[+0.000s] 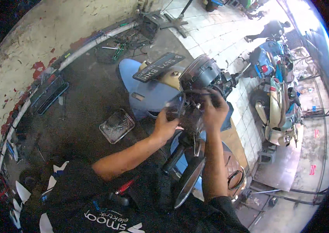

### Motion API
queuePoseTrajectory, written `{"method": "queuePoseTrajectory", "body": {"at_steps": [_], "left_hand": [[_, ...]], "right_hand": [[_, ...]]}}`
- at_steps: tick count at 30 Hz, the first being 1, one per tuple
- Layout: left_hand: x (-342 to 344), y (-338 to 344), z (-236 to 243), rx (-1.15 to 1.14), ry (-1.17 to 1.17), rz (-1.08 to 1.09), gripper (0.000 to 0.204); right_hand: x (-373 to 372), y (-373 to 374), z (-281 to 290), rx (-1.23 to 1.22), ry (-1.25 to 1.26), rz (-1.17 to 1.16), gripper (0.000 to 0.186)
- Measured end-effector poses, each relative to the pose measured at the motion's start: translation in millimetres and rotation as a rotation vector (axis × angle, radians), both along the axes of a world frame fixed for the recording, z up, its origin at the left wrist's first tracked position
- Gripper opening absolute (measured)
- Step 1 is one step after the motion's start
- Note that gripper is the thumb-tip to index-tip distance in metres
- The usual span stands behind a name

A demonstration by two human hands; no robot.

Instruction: The person works on the front light assembly of a blue scooter by hand and using a wrench. The person removes screws from the front cover, detaches the headlight unit, and then uses a wrench to tighten or loosen bolts near the handlebars before replacing the front cover.

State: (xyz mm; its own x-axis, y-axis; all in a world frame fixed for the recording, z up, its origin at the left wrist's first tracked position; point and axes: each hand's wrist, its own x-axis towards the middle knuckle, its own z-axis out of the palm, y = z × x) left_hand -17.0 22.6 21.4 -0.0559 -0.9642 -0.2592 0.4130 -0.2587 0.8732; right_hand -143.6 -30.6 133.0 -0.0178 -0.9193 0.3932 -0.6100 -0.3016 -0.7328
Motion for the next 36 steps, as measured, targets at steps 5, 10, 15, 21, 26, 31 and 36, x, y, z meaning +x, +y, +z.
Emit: {"method": "queuePoseTrajectory", "body": {"at_steps": [5,10,15,21,26,31,36], "left_hand": [[7,1,29,0.062,0.074,-0.034,0.04],[14,-2,40,0.139,0.136,-0.045,0.04],[17,-5,36,0.227,0.297,-0.06,0.04],[8,-8,19,0.191,0.467,-0.051,0.044],[13,-8,29,0.265,0.582,-0.086,0.043],[16,-10,18,0.267,0.649,-0.087,0.043],[18,-12,17,0.274,0.684,-0.145,0.047]], "right_hand": [[-6,6,-6,0.199,-0.815,-0.269,0.026],[8,-5,-1,0.018,-0.496,-0.344,0.03],[17,4,34,0.181,-0.16,-0.176,0.025],[16,-17,14,0.202,-0.508,-0.21,0.038],[9,-18,27,0.449,-0.533,0.196,0.037],[28,-24,59,0.604,-0.323,0.288,0.033],[43,-42,77,0.277,0.16,0.252,0.044]]}}
